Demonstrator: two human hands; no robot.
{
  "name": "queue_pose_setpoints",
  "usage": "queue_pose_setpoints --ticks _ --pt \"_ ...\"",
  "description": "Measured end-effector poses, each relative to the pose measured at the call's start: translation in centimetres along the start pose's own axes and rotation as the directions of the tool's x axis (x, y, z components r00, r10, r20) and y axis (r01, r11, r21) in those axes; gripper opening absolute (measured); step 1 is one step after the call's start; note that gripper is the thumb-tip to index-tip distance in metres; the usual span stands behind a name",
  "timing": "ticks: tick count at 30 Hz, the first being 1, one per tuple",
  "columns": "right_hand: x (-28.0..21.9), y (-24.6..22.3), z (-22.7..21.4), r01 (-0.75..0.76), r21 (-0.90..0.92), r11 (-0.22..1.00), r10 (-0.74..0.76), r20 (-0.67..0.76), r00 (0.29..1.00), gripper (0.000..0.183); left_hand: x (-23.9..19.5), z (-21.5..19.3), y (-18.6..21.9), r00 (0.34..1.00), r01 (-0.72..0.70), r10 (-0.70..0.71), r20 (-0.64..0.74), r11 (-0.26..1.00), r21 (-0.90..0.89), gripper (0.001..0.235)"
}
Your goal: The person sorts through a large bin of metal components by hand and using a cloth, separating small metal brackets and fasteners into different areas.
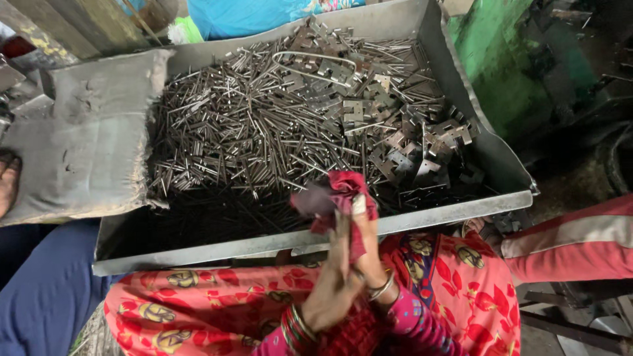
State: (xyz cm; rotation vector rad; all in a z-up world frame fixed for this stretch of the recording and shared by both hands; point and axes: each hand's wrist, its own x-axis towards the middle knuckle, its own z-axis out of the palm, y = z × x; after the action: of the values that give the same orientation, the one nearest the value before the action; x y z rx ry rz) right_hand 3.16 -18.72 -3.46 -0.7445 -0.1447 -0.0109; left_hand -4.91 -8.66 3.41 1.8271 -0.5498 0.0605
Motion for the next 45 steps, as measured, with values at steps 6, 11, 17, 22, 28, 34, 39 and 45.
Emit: queue_pose_setpoints --ticks 6,11,17,22,28,34,39,45 --pt "-1.1 1.2 1.9 -0.078 -0.148 0.986 0.061 -0.121 0.991 0.037 1.1 -0.4 -2.0 0.984 0.052 -0.062 -0.168 0.997 -0.065 0.11" --pt "0.3 -0.1 -0.6 0.039 -0.19 0.981 -0.051 -0.059 0.997 0.027 0.4 -0.2 1.2 0.999 0.016 -0.02 -0.029 0.99 -0.143 0.12" --pt "0.8 -1.6 -1.9 -0.089 -0.239 0.967 0.045 -0.181 0.982 0.031 -0.5 0.0 1.2 0.993 -0.116 0.116 -0.002 0.993 0.008 0.099" --pt "0.8 -6.3 1.8 -0.236 -0.009 0.972 0.234 -0.097 0.967 0.039 -0.8 -0.4 0.9 0.998 -0.021 0.018 0.054 0.998 0.059 0.082" --pt "-0.3 -4.1 3.6 -0.044 -0.131 0.99 0.033 -0.081 0.996 0.043 1.0 -0.9 0.1 0.991 -0.097 0.106 -0.087 0.99 0.106 0.079" --pt "-2.1 1.0 0.2 0.064 -0.384 0.921 -0.118 -0.118 0.986 0.042 2.5 -1.3 -0.9 0.893 -0.023 0.214 -0.395 0.9 0.434 0.082" --pt "-1.3 -0.9 -0.2 0.009 -0.302 0.953 -0.016 -0.022 1.0 0.031 2.2 0.2 -1.1 0.901 -0.071 0.271 -0.337 0.861 0.504 0.089" --pt "0.2 -3.3 0.5 -0.095 -0.147 0.984 0.093 -0.022 0.995 0.04 1.4 -0.9 0.0 0.966 -0.159 0.207 -0.158 0.949 0.272 0.083"
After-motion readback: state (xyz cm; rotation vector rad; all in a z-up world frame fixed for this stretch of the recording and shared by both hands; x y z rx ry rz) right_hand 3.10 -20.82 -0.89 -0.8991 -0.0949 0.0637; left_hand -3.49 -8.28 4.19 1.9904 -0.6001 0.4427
